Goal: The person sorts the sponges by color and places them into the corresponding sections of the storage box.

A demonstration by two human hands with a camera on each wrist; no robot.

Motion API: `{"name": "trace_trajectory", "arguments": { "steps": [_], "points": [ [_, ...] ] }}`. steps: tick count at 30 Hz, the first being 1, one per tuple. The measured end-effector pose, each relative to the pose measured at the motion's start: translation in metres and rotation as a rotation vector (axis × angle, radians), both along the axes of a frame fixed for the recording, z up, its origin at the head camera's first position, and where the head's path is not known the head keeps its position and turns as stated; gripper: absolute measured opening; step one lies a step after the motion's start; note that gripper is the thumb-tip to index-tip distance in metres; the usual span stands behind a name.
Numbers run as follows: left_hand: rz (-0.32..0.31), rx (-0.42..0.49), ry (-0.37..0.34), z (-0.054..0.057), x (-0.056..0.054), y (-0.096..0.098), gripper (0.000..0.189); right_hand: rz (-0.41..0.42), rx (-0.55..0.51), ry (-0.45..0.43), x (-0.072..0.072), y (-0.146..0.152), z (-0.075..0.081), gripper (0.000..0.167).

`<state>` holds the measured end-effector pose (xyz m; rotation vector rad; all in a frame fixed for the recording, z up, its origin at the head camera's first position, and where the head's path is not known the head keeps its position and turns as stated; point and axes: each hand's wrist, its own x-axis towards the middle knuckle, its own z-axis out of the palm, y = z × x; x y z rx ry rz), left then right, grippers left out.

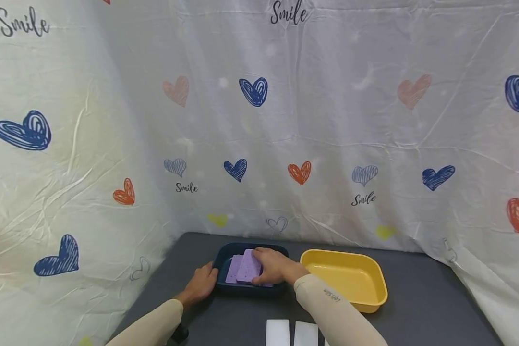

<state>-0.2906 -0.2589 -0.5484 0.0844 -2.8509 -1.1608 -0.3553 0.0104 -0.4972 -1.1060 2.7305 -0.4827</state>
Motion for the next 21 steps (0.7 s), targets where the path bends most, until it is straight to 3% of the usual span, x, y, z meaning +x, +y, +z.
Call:
{"name": "trace_trajectory", "arguments": {
  "steps": [10,21],
  "points": [
    [-0.015,-0.015,0.033,-0.0030,-0.0018,-0.0001,0.036,0.032,0.006,-0.020,-0.0023,-0.0033,-0.0043,0.084],
    [-0.009,-0.003,0.019,-0.0018,-0.0004,-0.0009,0.036,0.017,0.007,-0.031,-0.0014,-0.0055,-0.0061,0.083]
  ]
}}
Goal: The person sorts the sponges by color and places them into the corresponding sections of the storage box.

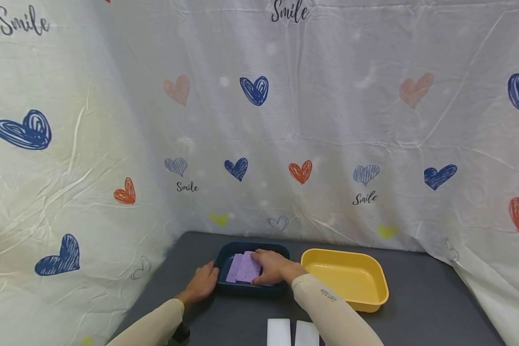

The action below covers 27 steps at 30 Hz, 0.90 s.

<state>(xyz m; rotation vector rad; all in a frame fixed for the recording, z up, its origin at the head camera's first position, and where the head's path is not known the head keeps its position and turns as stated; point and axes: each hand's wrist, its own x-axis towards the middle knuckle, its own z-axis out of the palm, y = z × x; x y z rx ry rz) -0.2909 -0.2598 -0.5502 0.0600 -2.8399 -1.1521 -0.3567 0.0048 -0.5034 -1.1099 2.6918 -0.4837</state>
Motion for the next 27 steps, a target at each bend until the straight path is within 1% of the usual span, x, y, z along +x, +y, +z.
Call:
{"name": "trace_trajectory", "arguments": {
  "steps": [4,10,15,16,17,22,23,27],
  "points": [
    [0.004,-0.003,-0.008,0.000,0.000,0.001,0.036,-0.003,0.008,0.009,0.000,0.001,0.000,0.083],
    [-0.015,-0.006,-0.002,0.002,0.000,0.005,0.038,-0.006,-0.008,-0.001,0.002,0.007,0.001,0.081],
    [-0.022,0.012,0.013,0.002,0.001,0.005,0.048,0.002,-0.042,-0.002,-0.001,0.017,0.005,0.079],
    [-0.022,-0.005,0.022,0.001,0.001,0.004,0.049,0.002,-0.046,-0.001,-0.001,0.020,0.006,0.078],
    [-0.022,-0.004,0.029,0.001,0.001,0.004,0.051,0.002,-0.047,0.001,-0.003,0.022,0.006,0.078],
    [-0.012,-0.010,0.034,0.001,-0.001,0.002,0.043,-0.006,-0.047,0.010,-0.004,0.031,0.015,0.077],
    [-0.008,0.007,0.026,0.001,-0.002,0.002,0.041,-0.009,-0.047,0.010,-0.004,0.033,0.017,0.077],
    [-0.002,-0.010,0.005,-0.001,-0.003,0.000,0.038,-0.020,-0.047,0.003,-0.003,0.039,0.022,0.078]
  ]
}}
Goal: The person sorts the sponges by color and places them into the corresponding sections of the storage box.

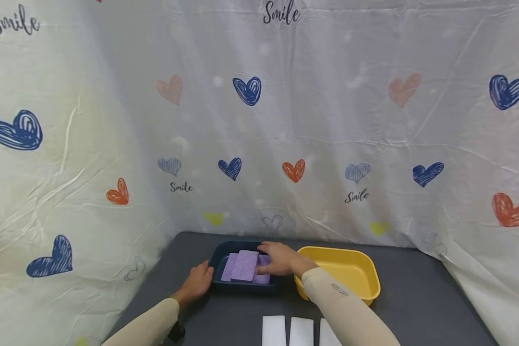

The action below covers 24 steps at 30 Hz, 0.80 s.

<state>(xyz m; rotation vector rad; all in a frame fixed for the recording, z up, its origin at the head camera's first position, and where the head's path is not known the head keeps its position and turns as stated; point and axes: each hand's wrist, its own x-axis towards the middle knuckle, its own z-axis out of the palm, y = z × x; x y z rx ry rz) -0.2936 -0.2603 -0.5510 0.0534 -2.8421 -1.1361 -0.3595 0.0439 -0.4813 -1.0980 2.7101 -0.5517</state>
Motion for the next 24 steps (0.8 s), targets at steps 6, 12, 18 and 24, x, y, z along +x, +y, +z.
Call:
{"name": "trace_trajectory", "arguments": {
  "steps": [6,12,18,24],
  "points": [
    [-0.006,-0.008,-0.006,-0.003,-0.002,-0.001,0.037,-0.016,-0.012,0.007,-0.001,0.012,0.005,0.078],
    [0.003,0.034,0.038,-0.011,-0.003,-0.006,0.043,-0.040,-0.014,0.009,-0.004,0.029,0.009,0.077],
    [-0.012,0.006,0.135,-0.045,-0.020,-0.021,0.109,-0.094,-0.029,-0.009,-0.002,0.050,0.014,0.078],
    [0.013,0.036,0.191,-0.041,-0.019,-0.022,0.088,-0.159,-0.033,-0.012,-0.002,0.071,0.013,0.081]
  ]
}}
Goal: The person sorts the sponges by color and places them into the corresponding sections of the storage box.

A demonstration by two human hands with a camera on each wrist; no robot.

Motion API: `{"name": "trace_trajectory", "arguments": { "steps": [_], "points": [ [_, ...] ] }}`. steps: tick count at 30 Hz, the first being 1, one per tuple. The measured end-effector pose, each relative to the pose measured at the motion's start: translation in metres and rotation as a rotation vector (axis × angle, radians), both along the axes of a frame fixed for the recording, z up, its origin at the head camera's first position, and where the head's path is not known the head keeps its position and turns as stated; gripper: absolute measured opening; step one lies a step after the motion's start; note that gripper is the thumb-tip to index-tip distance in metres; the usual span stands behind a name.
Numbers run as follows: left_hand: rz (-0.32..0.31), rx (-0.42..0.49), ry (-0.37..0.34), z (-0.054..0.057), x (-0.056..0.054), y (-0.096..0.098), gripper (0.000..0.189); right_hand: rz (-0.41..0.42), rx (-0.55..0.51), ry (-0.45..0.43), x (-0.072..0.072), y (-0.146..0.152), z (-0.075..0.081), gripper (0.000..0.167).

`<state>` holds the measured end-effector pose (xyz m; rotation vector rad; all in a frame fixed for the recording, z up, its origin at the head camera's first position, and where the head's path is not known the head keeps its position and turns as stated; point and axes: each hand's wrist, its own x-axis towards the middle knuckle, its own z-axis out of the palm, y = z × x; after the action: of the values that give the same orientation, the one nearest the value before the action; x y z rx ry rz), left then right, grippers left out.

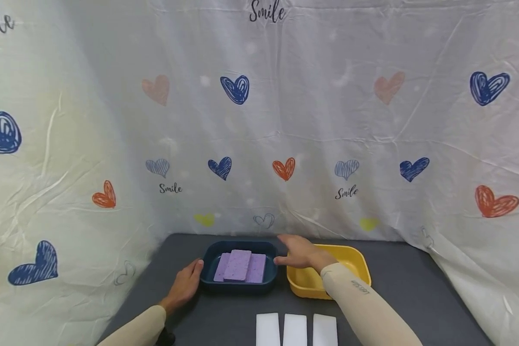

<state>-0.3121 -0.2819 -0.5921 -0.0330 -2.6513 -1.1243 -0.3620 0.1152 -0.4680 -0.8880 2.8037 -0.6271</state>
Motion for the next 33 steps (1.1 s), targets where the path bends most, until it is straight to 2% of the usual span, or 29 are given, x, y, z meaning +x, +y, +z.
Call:
{"name": "trace_trajectory", "arguments": {
  "steps": [2,5,7,9,13,20,24,29,33],
  "points": [
    [0.001,0.050,-0.021,0.013,0.009,0.003,0.075,-0.022,0.010,-0.006,0.000,0.005,0.000,0.082],
    [0.009,0.097,-0.086,0.034,0.020,0.005,0.076,-0.047,0.017,-0.007,-0.001,0.011,0.001,0.084],
    [0.028,0.089,-0.093,0.041,0.022,0.003,0.077,-0.055,0.023,-0.001,-0.002,0.015,0.001,0.084],
    [0.054,0.073,-0.084,0.046,0.024,-0.002,0.075,-0.059,0.026,0.003,-0.002,0.018,0.002,0.085],
    [0.078,0.067,-0.024,0.052,0.025,-0.011,0.071,-0.065,0.023,0.011,-0.003,0.028,0.004,0.083],
    [0.030,0.040,0.056,0.067,0.028,-0.018,0.078,-0.082,0.035,0.037,-0.005,0.053,0.008,0.082],
    [0.024,0.031,0.109,0.075,0.028,-0.017,0.080,-0.084,0.035,0.054,-0.005,0.068,0.008,0.080],
    [0.030,0.020,0.149,0.078,0.031,-0.014,0.083,-0.086,0.032,0.072,-0.003,0.089,0.006,0.077],
    [0.023,0.006,0.222,0.080,0.036,-0.007,0.081,-0.124,0.042,0.068,0.000,0.107,0.004,0.078]
  ]
}}
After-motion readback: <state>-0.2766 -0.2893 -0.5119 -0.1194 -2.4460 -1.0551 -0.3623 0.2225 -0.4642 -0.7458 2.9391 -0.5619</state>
